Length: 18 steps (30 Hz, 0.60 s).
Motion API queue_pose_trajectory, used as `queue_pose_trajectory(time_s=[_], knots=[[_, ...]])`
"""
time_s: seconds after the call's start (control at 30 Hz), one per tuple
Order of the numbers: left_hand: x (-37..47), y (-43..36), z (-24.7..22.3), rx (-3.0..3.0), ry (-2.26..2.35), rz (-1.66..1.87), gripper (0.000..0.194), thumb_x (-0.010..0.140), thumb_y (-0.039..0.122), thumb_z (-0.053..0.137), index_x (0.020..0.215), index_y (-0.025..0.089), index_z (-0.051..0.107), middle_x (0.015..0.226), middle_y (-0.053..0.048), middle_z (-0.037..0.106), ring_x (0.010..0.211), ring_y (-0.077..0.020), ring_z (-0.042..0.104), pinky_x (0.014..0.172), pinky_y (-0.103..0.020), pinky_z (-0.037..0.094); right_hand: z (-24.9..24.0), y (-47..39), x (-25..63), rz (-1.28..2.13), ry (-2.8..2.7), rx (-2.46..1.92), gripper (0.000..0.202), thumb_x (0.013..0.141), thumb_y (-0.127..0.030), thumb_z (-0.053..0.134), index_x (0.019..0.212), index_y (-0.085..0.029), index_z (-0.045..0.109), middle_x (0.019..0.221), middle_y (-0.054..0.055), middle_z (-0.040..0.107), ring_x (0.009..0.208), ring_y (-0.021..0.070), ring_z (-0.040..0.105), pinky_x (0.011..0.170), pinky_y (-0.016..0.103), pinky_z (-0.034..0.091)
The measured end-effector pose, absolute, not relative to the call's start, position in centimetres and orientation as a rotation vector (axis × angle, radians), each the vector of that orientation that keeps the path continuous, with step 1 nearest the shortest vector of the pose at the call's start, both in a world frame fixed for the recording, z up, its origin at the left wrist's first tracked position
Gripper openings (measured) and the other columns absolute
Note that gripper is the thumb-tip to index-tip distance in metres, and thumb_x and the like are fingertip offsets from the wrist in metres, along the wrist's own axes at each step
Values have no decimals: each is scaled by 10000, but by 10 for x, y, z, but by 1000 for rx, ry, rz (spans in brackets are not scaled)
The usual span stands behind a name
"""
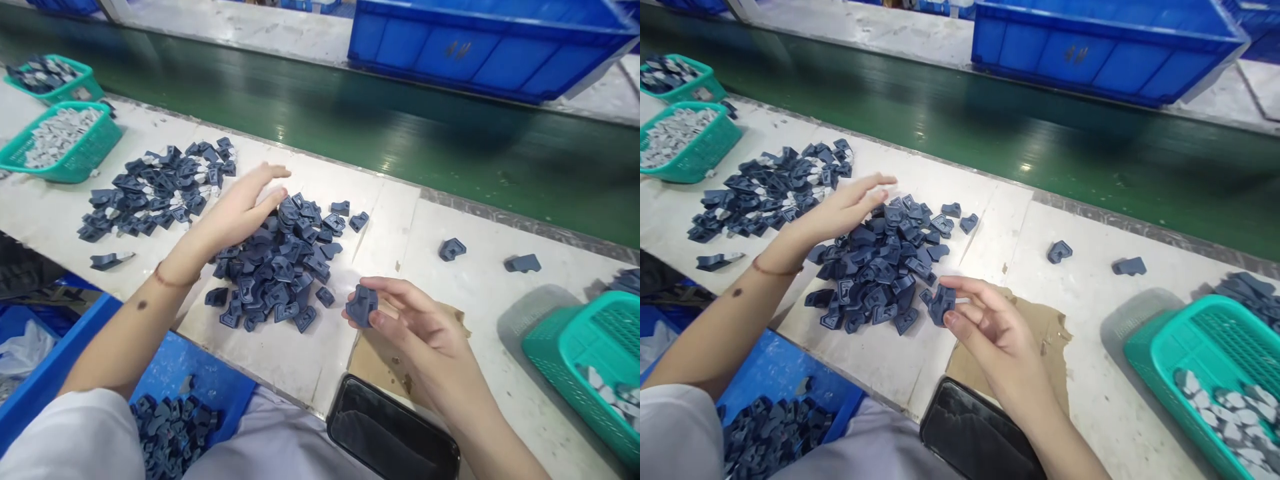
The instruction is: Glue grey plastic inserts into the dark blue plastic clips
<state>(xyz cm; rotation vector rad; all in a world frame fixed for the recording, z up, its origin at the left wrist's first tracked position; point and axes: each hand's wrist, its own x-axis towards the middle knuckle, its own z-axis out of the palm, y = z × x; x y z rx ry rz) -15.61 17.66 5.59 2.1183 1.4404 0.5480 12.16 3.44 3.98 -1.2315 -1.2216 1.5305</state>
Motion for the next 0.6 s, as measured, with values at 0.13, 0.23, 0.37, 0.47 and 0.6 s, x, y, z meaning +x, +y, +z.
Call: queue_pose_trajectory(time_s=[0.13,0.23,0.37,0.47,0.6], knots=[[-119,102,86,2232,1292,935,383,1033,303,544,1395,203,619,1463,-97,647,1404,-261,576,1215,-386,440,43,23,132,1531,-1164,-1208,268,941,-443,741,1162,-295,708,1030,36,742,856,159,739,769,273,623],[-84,49,85,2166,978,794,534,954,288,714,1460,274,542,1465,-82,653,1359,-242,629,1137,-315,538,45,14,137,1612,-1106,-1138,233,946,-431,735,1109,-282,662,960,15,717,760,133,713,692,245,603],[-48,17,52,1988,943,967,525,919,229,774,1400,294,574,1294,-51,750,1155,-186,741,997,-259,623,40,2,146,1686,-1102,-1075,167,999,-402,660,1104,-275,634,996,20,731,770,127,712,680,238,599],[-35,11,31,1990,971,1107,464,899,194,793,1327,260,627,1217,-55,777,1131,-181,751,1008,-264,621,36,-5,158,1584,-1221,-1140,183,1024,-379,612,1163,-270,656,931,19,741,796,139,725,695,241,607],[-27,4,23,2050,1033,1110,410,907,143,770,1283,237,635,1196,-69,777,1147,-179,746,1040,-278,608,37,-6,175,1335,-1509,-1279,146,1004,-309,627,1101,-258,724,991,34,749,815,144,719,700,245,595]])
